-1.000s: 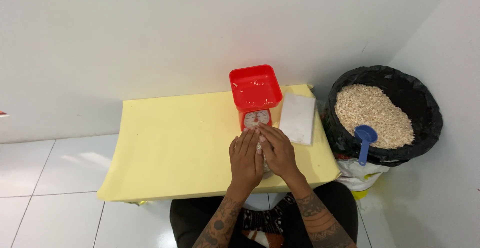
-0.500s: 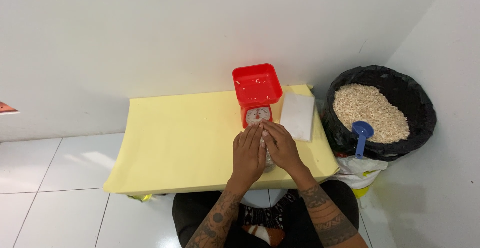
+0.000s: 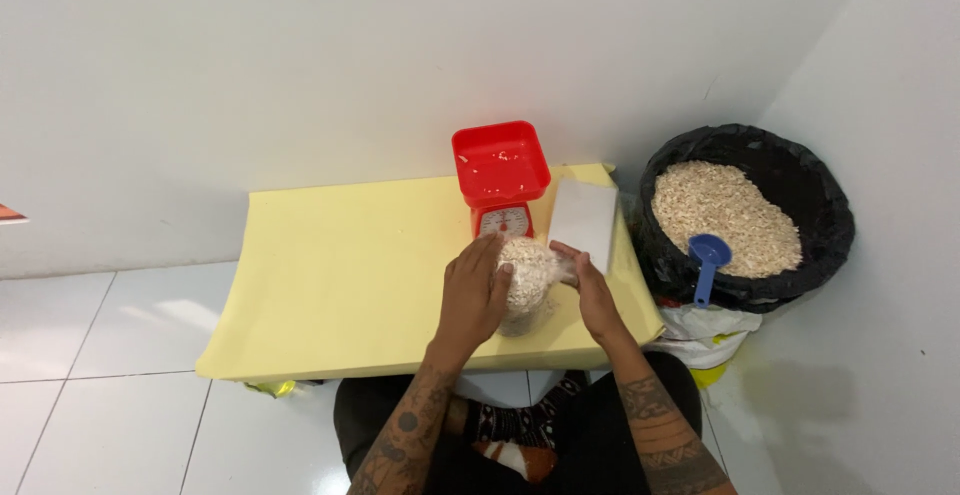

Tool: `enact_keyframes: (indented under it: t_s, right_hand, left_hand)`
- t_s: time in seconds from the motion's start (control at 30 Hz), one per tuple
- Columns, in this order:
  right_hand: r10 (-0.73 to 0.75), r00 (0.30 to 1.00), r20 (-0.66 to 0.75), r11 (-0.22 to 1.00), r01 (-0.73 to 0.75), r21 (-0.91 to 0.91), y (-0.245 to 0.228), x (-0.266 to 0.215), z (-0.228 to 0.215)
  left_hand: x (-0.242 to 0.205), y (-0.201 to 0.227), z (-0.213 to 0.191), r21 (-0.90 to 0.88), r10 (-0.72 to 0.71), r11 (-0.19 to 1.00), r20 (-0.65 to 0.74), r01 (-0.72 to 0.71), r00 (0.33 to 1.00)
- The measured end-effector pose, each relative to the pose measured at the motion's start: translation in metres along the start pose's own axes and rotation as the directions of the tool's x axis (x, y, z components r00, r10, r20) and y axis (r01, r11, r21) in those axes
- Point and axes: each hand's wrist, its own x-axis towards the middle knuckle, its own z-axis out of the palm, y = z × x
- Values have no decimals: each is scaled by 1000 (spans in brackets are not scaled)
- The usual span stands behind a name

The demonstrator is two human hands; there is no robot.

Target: Packaging wood shavings into plastic bags by scooping from a bin and weighing on a scale.

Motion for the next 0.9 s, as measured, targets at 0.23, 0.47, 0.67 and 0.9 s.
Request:
enact_keyframes:
  t_s: [0.23, 0.47, 0.67, 0.9]
  right_hand:
    - [124, 992, -28, 987, -120, 105, 89, 0, -11]
    - [122, 992, 37, 993, -122, -5, 130, -9, -3]
    - [112, 994, -6, 992, -112, -50, 125, -20, 1]
    - [148, 989, 14, 987, -146, -64, 152, -29, -9]
  left_hand:
    - [8, 0, -9, -336, -86, 939, -47, 65, 995]
    - [-11, -36, 13, -825, -512, 531, -130, 194, 849]
    - [-63, -31, 58, -744, -633, 431, 155, 511, 759]
    - [-77, -7, 65, -517, -642, 586, 174, 624, 747]
